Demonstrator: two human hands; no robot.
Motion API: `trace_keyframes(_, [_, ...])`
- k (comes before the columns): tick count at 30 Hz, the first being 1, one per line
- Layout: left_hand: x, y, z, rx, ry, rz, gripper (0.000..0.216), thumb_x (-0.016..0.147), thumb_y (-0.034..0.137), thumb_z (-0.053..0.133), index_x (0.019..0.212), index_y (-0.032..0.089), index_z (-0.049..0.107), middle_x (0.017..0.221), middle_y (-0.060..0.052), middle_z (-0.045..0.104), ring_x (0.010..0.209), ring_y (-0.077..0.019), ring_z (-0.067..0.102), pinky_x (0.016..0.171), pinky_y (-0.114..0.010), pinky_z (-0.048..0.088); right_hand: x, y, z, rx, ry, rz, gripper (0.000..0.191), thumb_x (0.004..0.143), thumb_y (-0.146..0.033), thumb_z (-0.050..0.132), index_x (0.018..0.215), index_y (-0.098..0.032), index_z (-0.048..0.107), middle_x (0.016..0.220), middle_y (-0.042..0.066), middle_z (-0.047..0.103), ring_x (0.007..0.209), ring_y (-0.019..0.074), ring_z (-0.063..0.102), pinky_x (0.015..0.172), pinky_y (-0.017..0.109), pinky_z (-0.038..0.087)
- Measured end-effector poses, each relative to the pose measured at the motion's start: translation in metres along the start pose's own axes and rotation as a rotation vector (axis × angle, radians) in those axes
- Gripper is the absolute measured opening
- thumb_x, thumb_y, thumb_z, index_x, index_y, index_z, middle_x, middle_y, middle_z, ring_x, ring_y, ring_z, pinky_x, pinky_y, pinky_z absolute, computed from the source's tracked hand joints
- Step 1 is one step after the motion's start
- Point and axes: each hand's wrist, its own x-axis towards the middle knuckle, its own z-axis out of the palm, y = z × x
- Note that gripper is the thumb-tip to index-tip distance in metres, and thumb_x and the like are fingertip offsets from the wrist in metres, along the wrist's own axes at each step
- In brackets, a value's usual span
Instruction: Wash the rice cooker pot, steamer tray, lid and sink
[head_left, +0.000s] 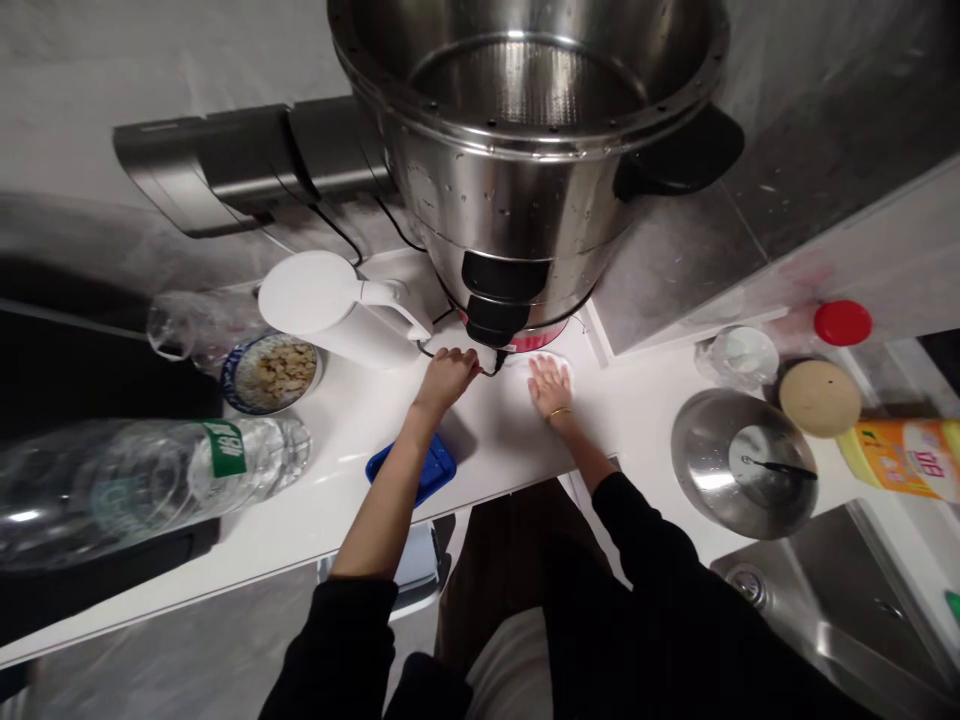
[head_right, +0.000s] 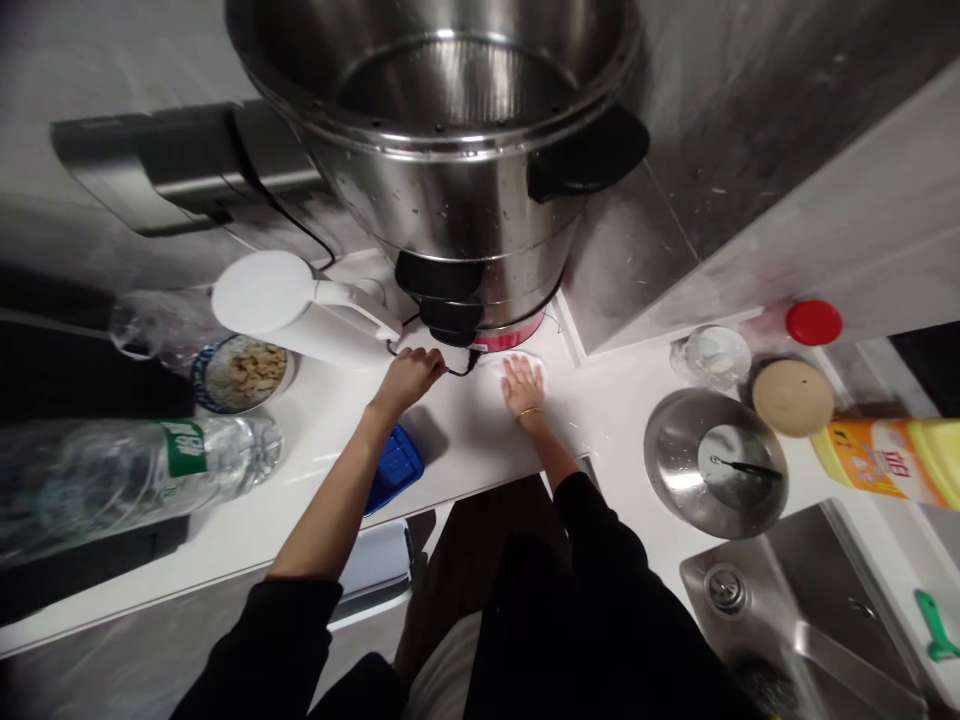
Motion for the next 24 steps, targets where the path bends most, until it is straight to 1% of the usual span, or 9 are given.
trace_keyframes(4, [0.006,-0.013,-0.006,0.009,0.02,0.012,0.025,0.098,0.026,0.046,0.104,0.01,0.064,0.095,-0.018,0.07,0.095,-0.0291,0.066,0.092,-0.041,0.042,-0.006,0.047,-0.018,-0.033,0.128,0.226,0.058,0.102,-0.032,0.029,0.157,-0.018,0.037,0.165,0.011,0.029,0.153,0.0288,0.022,0.123,0.057,0.015])
trace_keyframes(6, [0.007,-0.018,-0.008,0.001,0.026,0.007,0.025,0.098,0.026,0.046,0.103,0.01,0.065,0.095,-0.017,0.07,0.094,-0.0294,0.066,0.093,-0.042,0.043,-0.016,0.055,-0.019,-0.012,0.195,0.281,0.06,0.1,-0.03,0.028,0.156,-0.011,0.037,0.163,0.016,0.031,0.152,0.0298,0.025,0.121,0.056,0.02])
trace_keyframes(8, [0.007,-0.021,-0.009,-0.006,0.029,0.0,0.025,0.098,0.026,0.046,0.101,0.011,0.065,0.094,-0.017,0.07,0.094,-0.0295,0.066,0.092,-0.042,0.043,-0.029,0.048,-0.013,0.017,0.248,0.282,0.061,0.099,-0.027,0.026,0.154,-0.003,0.037,0.161,0.022,0.033,0.152,0.0307,0.026,0.12,0.055,0.024])
trace_keyframes(10, [0.006,-0.021,-0.01,-0.009,0.036,-0.012,0.024,0.097,0.026,0.047,0.1,0.012,0.066,0.092,-0.017,0.07,0.094,-0.0298,0.066,0.092,-0.042,0.044,-0.04,0.029,-0.004,0.033,0.225,0.141,0.06,0.1,-0.026,0.025,0.152,-0.001,0.041,0.159,0.023,0.035,0.153,0.0301,0.024,0.121,0.054,0.022])
trace_keyframes(12, [0.004,-0.019,-0.011,-0.012,0.049,-0.035,0.024,0.097,0.027,0.048,0.099,0.012,0.067,0.092,-0.017,0.069,0.094,-0.0304,0.066,0.091,-0.042,0.044,-0.042,0.006,0.005,0.038,0.115,-0.098,0.056,0.102,-0.03,0.029,0.151,-0.01,0.046,0.16,0.015,0.038,0.153,0.0278,0.023,0.124,0.052,0.016])
trace_keyframes(14, [0.0,-0.017,-0.009,-0.021,0.064,-0.054,0.024,0.097,0.028,0.049,0.099,0.012,0.067,0.091,-0.017,0.069,0.094,-0.0304,0.066,0.091,-0.042,0.043,-0.033,-0.009,0.008,0.034,0.022,-0.213,0.053,0.103,-0.035,0.032,0.152,-0.02,0.047,0.162,0.008,0.037,0.154,0.0263,0.022,0.126,0.053,0.009])
trace_keyframes(17, [-0.013,-0.014,0.003,-0.037,0.077,-0.078,0.027,0.098,0.03,0.048,0.098,0.012,0.067,0.089,-0.016,0.069,0.089,-0.0296,0.065,0.09,-0.042,0.044,-0.001,-0.007,0.001,0.015,0.01,-0.097,0.054,0.104,-0.035,0.031,0.155,-0.018,0.042,0.164,0.009,0.032,0.155,0.0262,0.019,0.126,0.052,0.007])
trace_keyframes(20, [-0.031,-0.013,0.025,-0.06,0.078,-0.123,0.028,0.098,0.032,0.046,0.097,0.014,0.067,0.086,-0.015,0.069,0.086,-0.029,0.064,0.087,-0.041,0.044,0.03,0.015,-0.015,0.005,0.061,0.088,0.056,0.103,-0.03,0.03,0.155,-0.01,0.039,0.164,0.014,0.03,0.154,0.0269,0.02,0.126,0.05,0.012])
trace_keyframes(24, [-0.053,-0.011,0.063,-0.097,0.025,-0.18,0.026,0.098,0.029,0.046,0.095,0.014,0.067,0.084,-0.015,0.07,0.088,-0.0284,0.065,0.089,-0.041,0.045,0.029,0.043,-0.037,0.031,0.181,0.297,0.058,0.098,-0.022,0.034,0.152,-0.003,0.04,0.161,0.02,0.034,0.15,0.0299,0.03,0.121,0.048,0.027])
